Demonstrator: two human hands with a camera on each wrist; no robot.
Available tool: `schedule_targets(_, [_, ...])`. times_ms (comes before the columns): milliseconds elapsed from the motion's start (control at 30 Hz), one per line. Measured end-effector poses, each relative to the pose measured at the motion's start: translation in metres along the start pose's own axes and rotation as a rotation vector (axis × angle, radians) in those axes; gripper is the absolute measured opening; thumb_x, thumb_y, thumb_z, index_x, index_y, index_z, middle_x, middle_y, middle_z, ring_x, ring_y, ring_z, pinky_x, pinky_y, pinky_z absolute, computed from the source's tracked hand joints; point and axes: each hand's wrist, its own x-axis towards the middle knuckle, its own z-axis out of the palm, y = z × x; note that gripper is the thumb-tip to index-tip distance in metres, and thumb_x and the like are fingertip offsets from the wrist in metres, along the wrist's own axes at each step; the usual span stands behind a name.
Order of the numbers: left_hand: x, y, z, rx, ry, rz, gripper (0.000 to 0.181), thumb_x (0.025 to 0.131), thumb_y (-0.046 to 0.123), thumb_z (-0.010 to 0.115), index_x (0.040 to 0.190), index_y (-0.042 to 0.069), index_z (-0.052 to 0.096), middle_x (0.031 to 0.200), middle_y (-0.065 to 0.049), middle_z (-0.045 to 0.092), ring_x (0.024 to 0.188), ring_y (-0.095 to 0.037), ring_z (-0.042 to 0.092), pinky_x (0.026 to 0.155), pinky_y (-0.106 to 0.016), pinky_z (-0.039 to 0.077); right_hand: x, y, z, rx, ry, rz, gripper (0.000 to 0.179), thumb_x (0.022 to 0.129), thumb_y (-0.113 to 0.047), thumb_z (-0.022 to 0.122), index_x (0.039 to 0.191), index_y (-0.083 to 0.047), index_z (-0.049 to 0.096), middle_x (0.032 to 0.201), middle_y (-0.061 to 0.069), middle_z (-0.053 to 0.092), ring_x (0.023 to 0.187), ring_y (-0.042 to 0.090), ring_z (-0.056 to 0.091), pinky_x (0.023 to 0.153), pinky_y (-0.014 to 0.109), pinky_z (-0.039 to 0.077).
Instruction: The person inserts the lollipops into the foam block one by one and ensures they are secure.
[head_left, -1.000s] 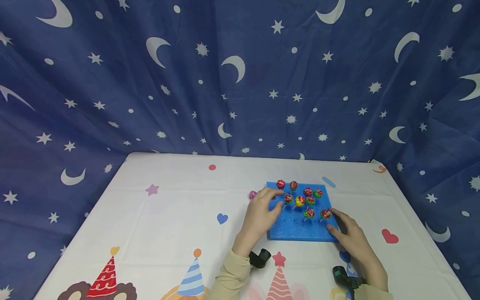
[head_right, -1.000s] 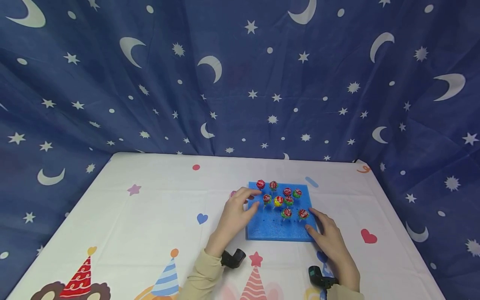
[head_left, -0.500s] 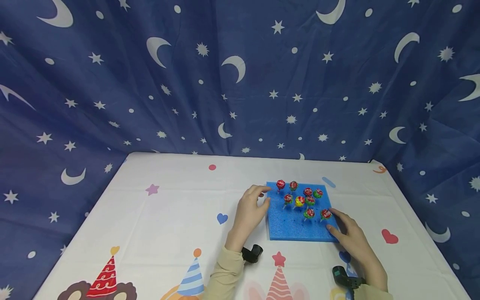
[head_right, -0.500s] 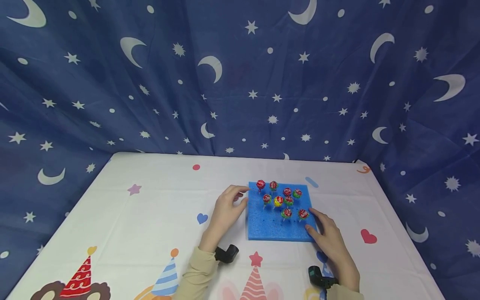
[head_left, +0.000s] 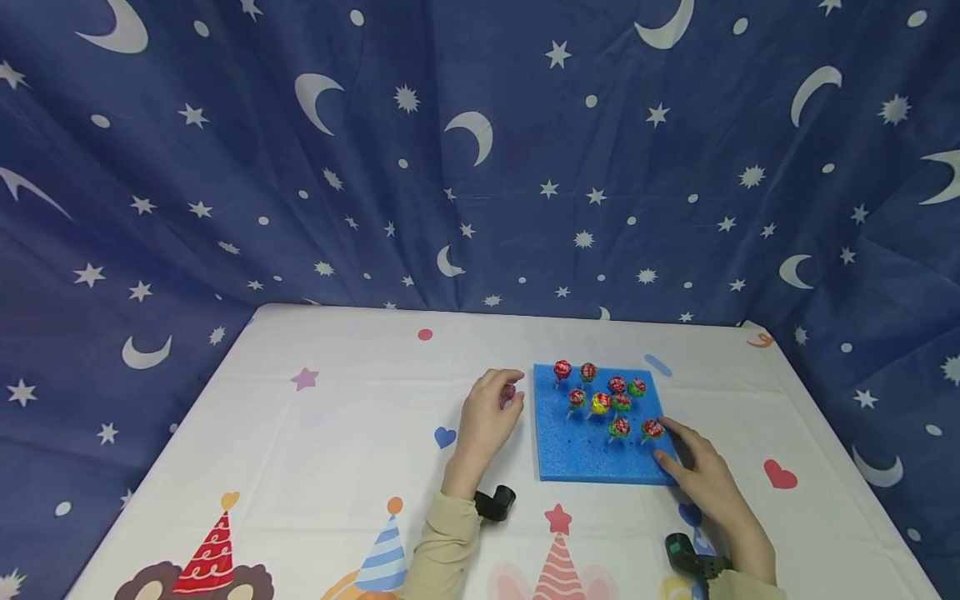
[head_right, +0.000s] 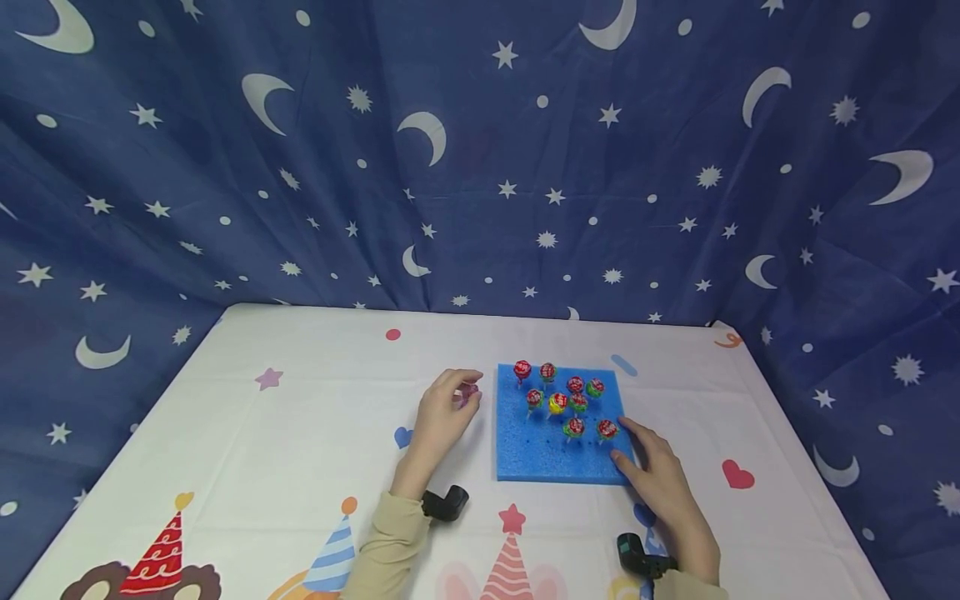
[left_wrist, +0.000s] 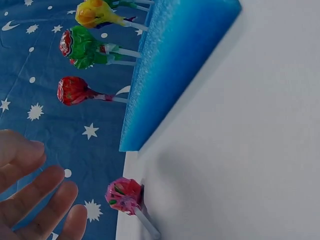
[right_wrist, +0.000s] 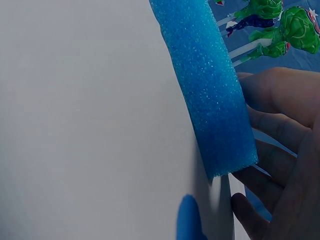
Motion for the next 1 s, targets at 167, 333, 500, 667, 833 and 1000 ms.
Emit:
schedule_targets(167, [0.001, -0.004, 0.001, 0.022, 0.033, 0.020, 0.024, 0.086, 0.010, 0.068, 0.110, 0.011, 0.068, 0.103, -0.006, 0.068, 0.091, -0.020, 0.060, 0.081, -0.033, 0.053, 0.000, 0.001, 0.000, 0.000, 0.001, 0.004, 0.065, 0.094, -0.035, 0.059, 0.147, -0.008, 0.033, 0.150, 0.031, 0.029, 0.137, 0.056, 0.022, 0.102, 0.075, 0.022])
schedule_targets(333, [0.001, -0.006, 0.002, 0.031, 0.049, 0.020, 0.024, 0.084, 0.009, 0.069, 0.108, 0.010, 0.069, 0.104, -0.008, 0.068, 0.095, -0.023, 0.061, 0.083, -0.036, 0.053, -0.001, 0.001, 0.000, 0.000, 0.005, 0.003, 0.064, 0.094, -0.035, 0.059, 0.147, -0.008, 0.034, 0.150, 0.031, 0.030, 0.137, 0.056, 0.022, 0.102, 0.075, 0.022])
schedule_targets(500, [0.003, -0.009, 0.002, 0.036, 0.031, -0.017, 0.024, 0.085, 0.009, 0.068, 0.109, 0.010, 0.069, 0.110, -0.008, 0.068, 0.104, -0.027, 0.062, 0.090, -0.040, 0.051, -0.001, 0.001, -0.001, -0.001, 0.006, 0.006, 0.064, 0.094, -0.034, 0.059, 0.147, -0.008, 0.034, 0.150, 0.031, 0.030, 0.137, 0.056, 0.023, 0.102, 0.075, 0.023])
schedule_targets(667, [0.007, -0.014, 0.002, 0.034, 0.016, -0.051, 0.025, 0.086, 0.009, 0.067, 0.111, 0.011, 0.069, 0.112, -0.010, 0.067, 0.107, -0.030, 0.062, 0.092, -0.043, 0.051, -0.001, 0.001, 0.000, 0.006, -0.001, 0.012, 0.065, 0.094, -0.035, 0.058, 0.147, -0.008, 0.033, 0.150, 0.030, 0.029, 0.138, 0.055, 0.022, 0.103, 0.074, 0.022])
schedule_targets(833, [0.010, -0.020, 0.003, 0.046, -0.012, -0.071, 0.026, 0.086, 0.011, 0.067, 0.112, 0.010, 0.068, 0.110, -0.012, 0.067, 0.104, -0.030, 0.062, 0.090, -0.043, 0.051, -0.001, 0.000, 0.000, 0.004, -0.005, 0.015, 0.065, 0.095, -0.035, 0.058, 0.148, -0.009, 0.033, 0.151, 0.030, 0.029, 0.138, 0.055, 0.022, 0.103, 0.074, 0.022])
schedule_targets(1000, [0.010, -0.023, 0.005, 0.063, -0.034, -0.079, 0.026, 0.087, 0.013, 0.067, 0.112, 0.009, 0.068, 0.101, -0.012, 0.067, 0.095, -0.027, 0.062, 0.084, -0.042, 0.051, -0.001, 0.001, 0.000, -0.003, 0.004, 0.009, 0.064, 0.094, -0.035, 0.058, 0.147, -0.009, 0.033, 0.150, 0.030, 0.029, 0.138, 0.055, 0.022, 0.103, 0.075, 0.021])
